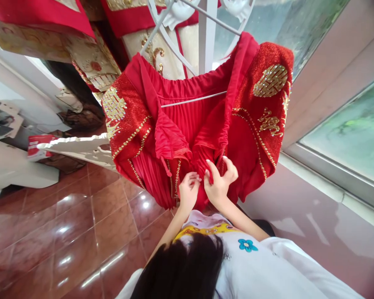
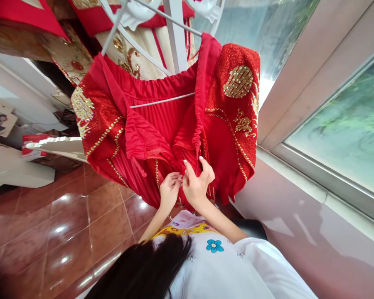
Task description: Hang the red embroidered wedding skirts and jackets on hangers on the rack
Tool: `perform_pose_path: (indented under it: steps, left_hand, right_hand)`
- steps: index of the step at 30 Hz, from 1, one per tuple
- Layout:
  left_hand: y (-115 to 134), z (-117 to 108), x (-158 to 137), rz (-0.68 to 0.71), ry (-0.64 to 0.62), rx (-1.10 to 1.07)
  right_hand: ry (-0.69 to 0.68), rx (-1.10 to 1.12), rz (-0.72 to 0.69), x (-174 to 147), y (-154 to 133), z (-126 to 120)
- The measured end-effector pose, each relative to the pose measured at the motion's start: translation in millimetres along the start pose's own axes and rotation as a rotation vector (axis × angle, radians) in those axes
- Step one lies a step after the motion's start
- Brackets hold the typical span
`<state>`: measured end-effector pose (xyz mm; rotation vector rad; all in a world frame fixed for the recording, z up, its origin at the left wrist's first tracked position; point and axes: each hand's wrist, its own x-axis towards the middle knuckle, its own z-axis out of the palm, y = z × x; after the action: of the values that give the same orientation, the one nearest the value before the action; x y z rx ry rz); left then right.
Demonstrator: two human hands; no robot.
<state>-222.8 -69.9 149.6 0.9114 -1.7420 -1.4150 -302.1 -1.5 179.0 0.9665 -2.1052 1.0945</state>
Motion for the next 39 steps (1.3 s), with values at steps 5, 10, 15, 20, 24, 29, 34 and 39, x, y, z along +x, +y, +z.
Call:
perform_pose_path:
  steps: [5, 10, 15, 20, 24, 29, 34, 39]
  left_hand:
    - [-11.8, 15.0, 26.6, 0.032, 0.335, 0.345]
    - [-22.0, 8.0, 45.0, 0.074, 0.230, 0.219]
    - [-29.9, 1.4, 41.0, 0.072, 0.102, 0.088]
    - [-37.5, -3.9, 33.7, 0.086, 0.002, 0.019]
    - [-45.9, -5.3, 30.9, 0.113, -0.036, 0.019]
    - [-55.9, 1.9, 31.1, 0.093, -0.016, 0.173]
    - [-56.1, 2.8, 31.3, 0.080, 0.014, 0.248]
    - [-49.1, -5.2, 29.7, 0.086, 0.013, 0.308]
  right_hand:
    - [-0.052, 0.266, -0.116, -2.2, 7.7, -3.9]
    - [-0.535, 0.531, 0.072, -5.9, 7.5, 24.7]
    - [-0.546, 0.641, 0.284, -3.3, 11.7, 38.8]
    - [-0.630, 0.610, 0.325, 1.4, 14.3, 42.4]
    - [-0.683, 0.472, 0.271, 6.8, 11.6, 41.6]
    - [-0.754, 0.743, 0.654, 13.5, 3.4, 36.3]
    - [-0.938, 1.008, 0.922, 20.8, -8.2, 35.1]
    - [-0.855, 1.166, 1.082, 47.7, -29.2, 16.7]
